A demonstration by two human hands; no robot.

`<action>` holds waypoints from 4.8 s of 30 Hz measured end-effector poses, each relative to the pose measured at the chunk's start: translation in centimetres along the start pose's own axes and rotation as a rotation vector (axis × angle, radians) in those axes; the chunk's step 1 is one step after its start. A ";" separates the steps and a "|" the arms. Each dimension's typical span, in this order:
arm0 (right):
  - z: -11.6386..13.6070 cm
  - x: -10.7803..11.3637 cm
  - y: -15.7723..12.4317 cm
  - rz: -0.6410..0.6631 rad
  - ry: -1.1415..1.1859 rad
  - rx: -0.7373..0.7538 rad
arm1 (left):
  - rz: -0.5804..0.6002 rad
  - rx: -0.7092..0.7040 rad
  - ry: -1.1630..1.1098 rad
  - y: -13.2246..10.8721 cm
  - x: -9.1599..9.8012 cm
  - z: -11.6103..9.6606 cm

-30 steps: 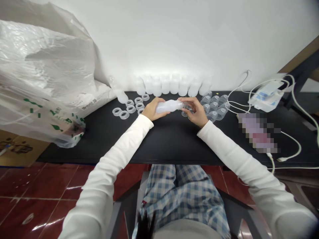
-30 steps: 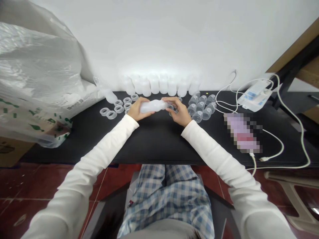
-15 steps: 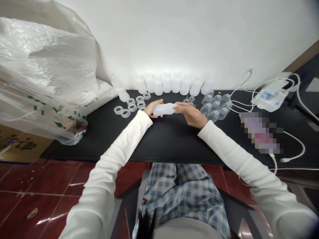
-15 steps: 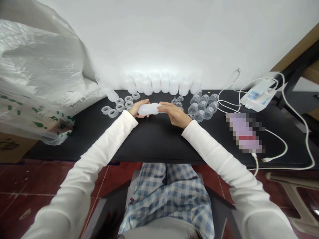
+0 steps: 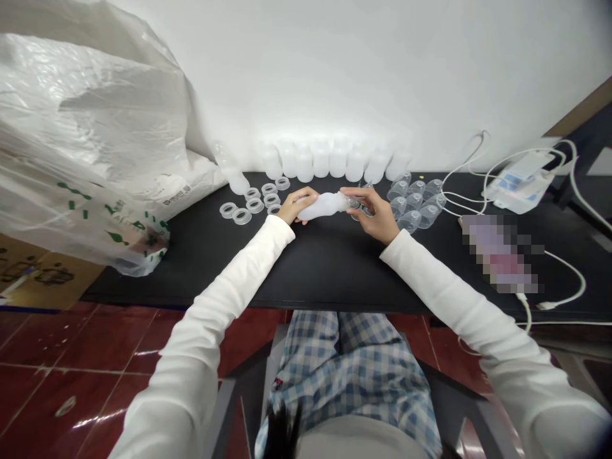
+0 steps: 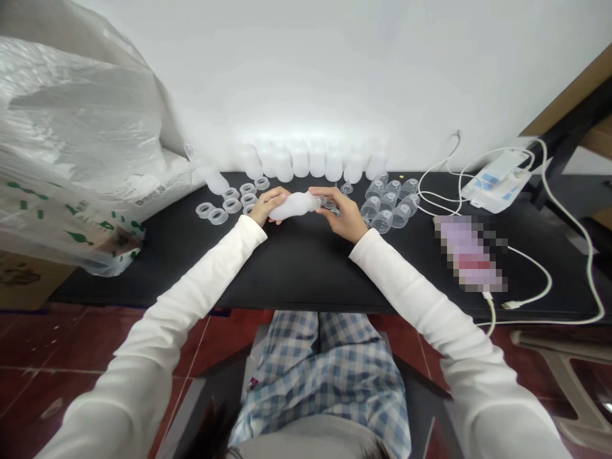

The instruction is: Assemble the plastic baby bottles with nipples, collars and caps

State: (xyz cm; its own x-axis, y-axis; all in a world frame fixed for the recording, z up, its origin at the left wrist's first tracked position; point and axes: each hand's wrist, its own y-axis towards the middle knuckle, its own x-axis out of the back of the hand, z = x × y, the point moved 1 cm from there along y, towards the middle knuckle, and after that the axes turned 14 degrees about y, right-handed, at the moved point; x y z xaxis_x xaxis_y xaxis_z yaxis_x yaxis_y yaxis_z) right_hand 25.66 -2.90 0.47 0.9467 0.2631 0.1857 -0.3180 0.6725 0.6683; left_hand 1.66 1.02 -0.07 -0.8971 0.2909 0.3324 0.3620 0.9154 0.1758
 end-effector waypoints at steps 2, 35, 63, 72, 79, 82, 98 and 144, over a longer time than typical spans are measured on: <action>-0.1 0.0 0.1 -0.025 0.001 -0.018 | -0.053 -0.048 0.031 0.0 0.0 0.1; -1.5 -0.1 -0.6 -0.013 -0.485 -0.077 | -0.140 0.012 0.031 -0.1 -1.1 -0.4; -1.0 -0.7 -0.6 0.041 -0.780 -0.042 | -0.347 -0.052 -0.039 0.0 -1.6 -0.3; -0.5 -1.0 -0.6 0.025 -0.800 -0.048 | -0.398 -0.008 -0.047 0.4 -1.3 0.7; -0.3 -1.2 -0.6 0.135 -0.817 -0.013 | -0.346 -0.024 -0.087 0.2 -1.5 0.1; -0.5 -0.9 -0.6 0.125 -0.815 -0.008 | -0.348 -0.037 -0.052 -0.2 -1.6 -0.4; -0.2 -1.6 -0.9 0.118 -0.736 -0.068 | -0.492 -0.272 0.278 -1.3 -1.1 -0.6; 2.1 6.0 2.0 -0.181 -0.758 -0.026 | -0.600 0.174 -0.213 -0.1 -2.0 -0.8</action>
State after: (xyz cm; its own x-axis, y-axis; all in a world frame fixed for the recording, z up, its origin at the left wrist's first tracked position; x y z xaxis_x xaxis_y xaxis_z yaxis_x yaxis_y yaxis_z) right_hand 30.85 -1.46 4.46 0.7571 -0.3910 0.5235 -0.1472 0.6785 0.7197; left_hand 3.64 0.09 0.02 -0.9673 -0.2517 0.0297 -0.2468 0.9621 0.1158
